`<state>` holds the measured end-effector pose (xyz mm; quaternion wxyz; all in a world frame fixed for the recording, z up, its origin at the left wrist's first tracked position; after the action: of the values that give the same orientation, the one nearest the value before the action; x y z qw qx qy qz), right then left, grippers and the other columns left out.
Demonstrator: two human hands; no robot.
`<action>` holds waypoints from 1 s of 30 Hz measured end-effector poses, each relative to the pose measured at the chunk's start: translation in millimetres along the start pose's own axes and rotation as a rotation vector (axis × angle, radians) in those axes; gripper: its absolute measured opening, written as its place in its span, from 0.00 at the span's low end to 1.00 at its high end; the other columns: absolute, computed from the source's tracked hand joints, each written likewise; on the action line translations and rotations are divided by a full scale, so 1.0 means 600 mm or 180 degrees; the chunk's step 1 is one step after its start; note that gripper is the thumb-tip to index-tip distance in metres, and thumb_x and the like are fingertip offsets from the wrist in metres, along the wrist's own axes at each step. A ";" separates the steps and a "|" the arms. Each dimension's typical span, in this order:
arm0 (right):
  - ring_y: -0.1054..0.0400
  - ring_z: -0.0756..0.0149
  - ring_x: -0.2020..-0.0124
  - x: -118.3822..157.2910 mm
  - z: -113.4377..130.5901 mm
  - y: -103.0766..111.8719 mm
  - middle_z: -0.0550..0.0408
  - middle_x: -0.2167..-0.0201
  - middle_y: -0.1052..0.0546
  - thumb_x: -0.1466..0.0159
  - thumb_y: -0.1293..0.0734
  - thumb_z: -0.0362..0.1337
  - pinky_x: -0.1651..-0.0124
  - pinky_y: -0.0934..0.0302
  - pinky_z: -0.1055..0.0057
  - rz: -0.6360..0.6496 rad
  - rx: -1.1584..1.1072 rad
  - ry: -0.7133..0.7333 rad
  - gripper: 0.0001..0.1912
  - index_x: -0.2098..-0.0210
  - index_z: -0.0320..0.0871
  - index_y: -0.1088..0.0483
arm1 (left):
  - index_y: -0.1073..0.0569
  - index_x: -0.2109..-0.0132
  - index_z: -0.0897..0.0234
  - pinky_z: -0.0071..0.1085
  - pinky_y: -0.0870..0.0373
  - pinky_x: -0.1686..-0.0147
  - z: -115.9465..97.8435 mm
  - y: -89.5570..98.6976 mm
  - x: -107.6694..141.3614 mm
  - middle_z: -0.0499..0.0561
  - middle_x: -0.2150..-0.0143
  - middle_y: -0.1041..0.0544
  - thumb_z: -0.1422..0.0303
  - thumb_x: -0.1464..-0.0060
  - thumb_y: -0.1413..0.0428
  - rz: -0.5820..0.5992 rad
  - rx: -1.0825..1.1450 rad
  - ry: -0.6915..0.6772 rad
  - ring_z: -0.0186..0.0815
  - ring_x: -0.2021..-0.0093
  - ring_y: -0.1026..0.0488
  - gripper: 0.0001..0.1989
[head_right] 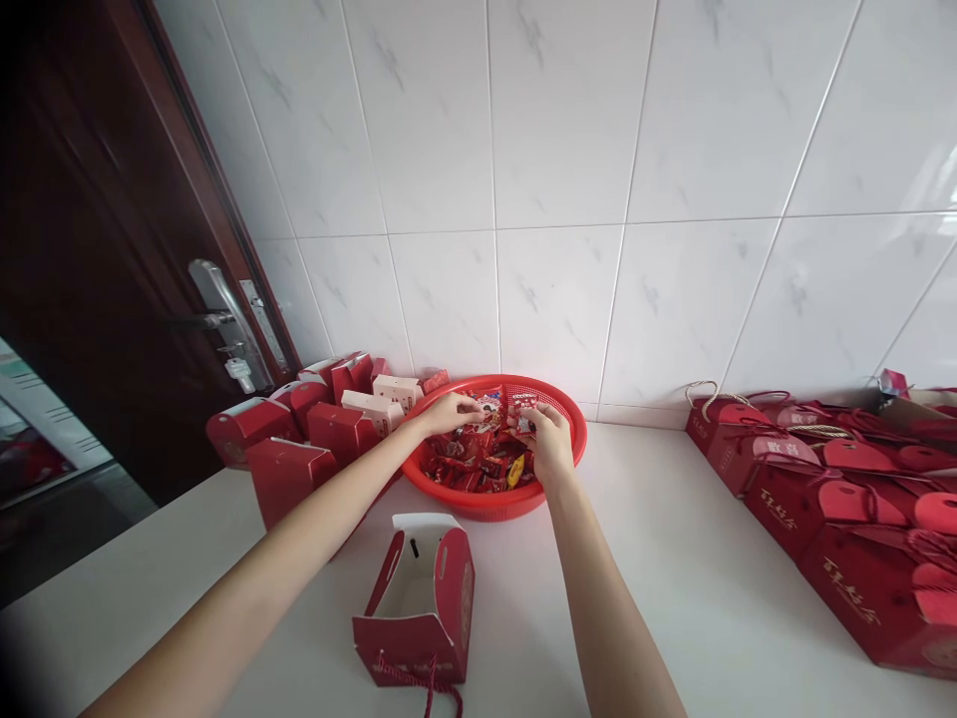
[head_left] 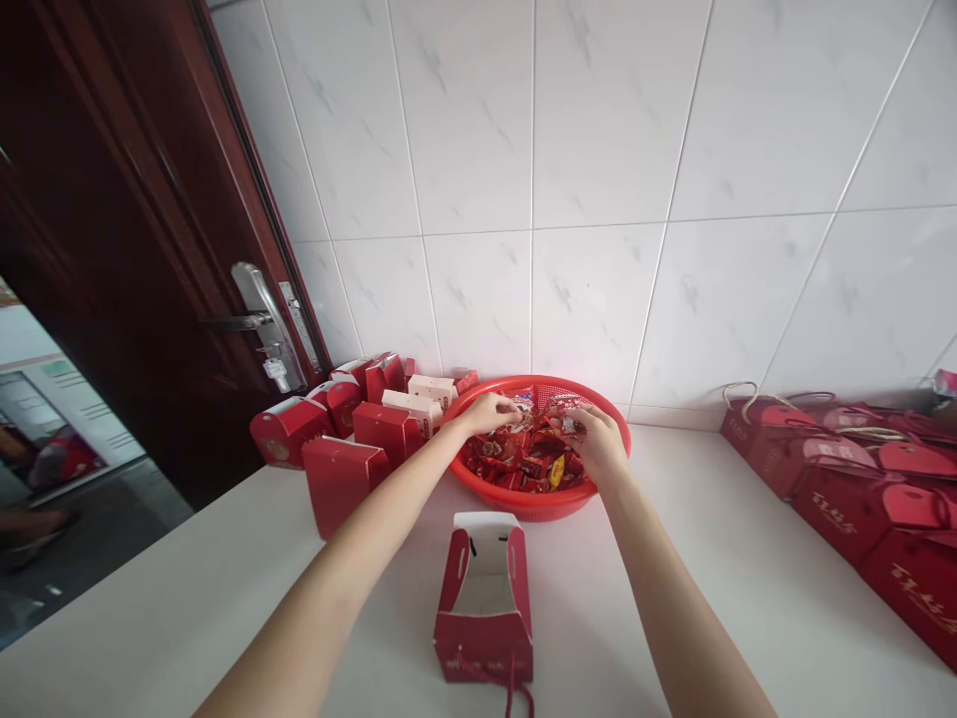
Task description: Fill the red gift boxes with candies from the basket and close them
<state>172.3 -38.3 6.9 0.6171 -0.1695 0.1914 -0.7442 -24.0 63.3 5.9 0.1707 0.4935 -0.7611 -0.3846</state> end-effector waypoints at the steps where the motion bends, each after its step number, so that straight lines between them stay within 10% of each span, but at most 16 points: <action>1: 0.22 0.58 0.65 0.000 0.000 0.000 0.53 0.69 0.17 0.54 0.27 0.34 0.62 0.25 0.66 0.0008 0.0006 0.0012 0.08 0.78 0.48 0.31 | 0.16 0.61 0.62 0.31 0.30 0.53 -0.005 0.002 0.002 0.51 0.57 0.16 0.59 0.46 0.39 0.0030 0.0100 -0.0045 0.40 0.55 0.23 0.13; 7: 0.22 0.57 0.65 -0.001 -0.003 0.000 0.53 0.70 0.18 0.54 0.27 0.35 0.64 0.26 0.66 -0.0002 -0.0032 0.0041 0.08 0.77 0.47 0.30 | 0.15 0.67 0.58 0.30 0.31 0.58 -0.022 -0.024 0.025 0.47 0.68 0.17 0.60 0.59 0.31 0.1435 0.0315 0.0162 0.38 0.63 0.23 0.10; 13: 0.21 0.54 0.60 -0.001 -0.002 -0.001 0.54 0.74 0.20 0.54 0.26 0.35 0.62 0.26 0.66 0.0011 -0.0114 0.0136 0.08 0.79 0.47 0.31 | 0.15 0.65 0.55 0.30 0.30 0.57 -0.025 -0.032 0.035 0.43 0.67 0.17 0.64 0.73 0.25 0.1973 0.0248 0.0393 0.39 0.60 0.22 0.20; 20: 0.22 0.56 0.64 0.003 0.001 -0.004 0.53 0.74 0.20 0.56 0.24 0.34 0.64 0.27 0.66 0.0029 -0.0076 0.0018 0.10 0.79 0.46 0.30 | 0.18 0.71 0.61 0.28 0.33 0.57 -0.014 -0.014 0.017 0.45 0.68 0.18 0.63 0.58 0.33 0.0852 0.0238 0.0226 0.38 0.60 0.25 0.07; 30: 0.28 0.65 0.68 0.000 -0.010 -0.007 0.58 0.73 0.23 0.57 0.21 0.39 0.66 0.29 0.70 0.0378 0.0321 -0.0197 0.14 0.76 0.46 0.28 | 0.22 0.66 0.64 0.31 0.33 0.61 -0.043 0.002 0.010 0.45 0.69 0.23 0.56 0.56 0.32 -0.0047 0.1707 -0.0136 0.33 0.66 0.28 0.16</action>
<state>165.9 -36.9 3.9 0.6735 -0.1496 0.1442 -0.7094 -11.1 47.6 23.1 0.0150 0.5184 -0.8357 -0.1808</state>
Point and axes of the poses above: each hand's wrist, its own x-axis away from the middle knuckle, its own y-axis out of the back of the hand, z = x × y, the point moved 4 cm from there along -x, towards the middle knuckle
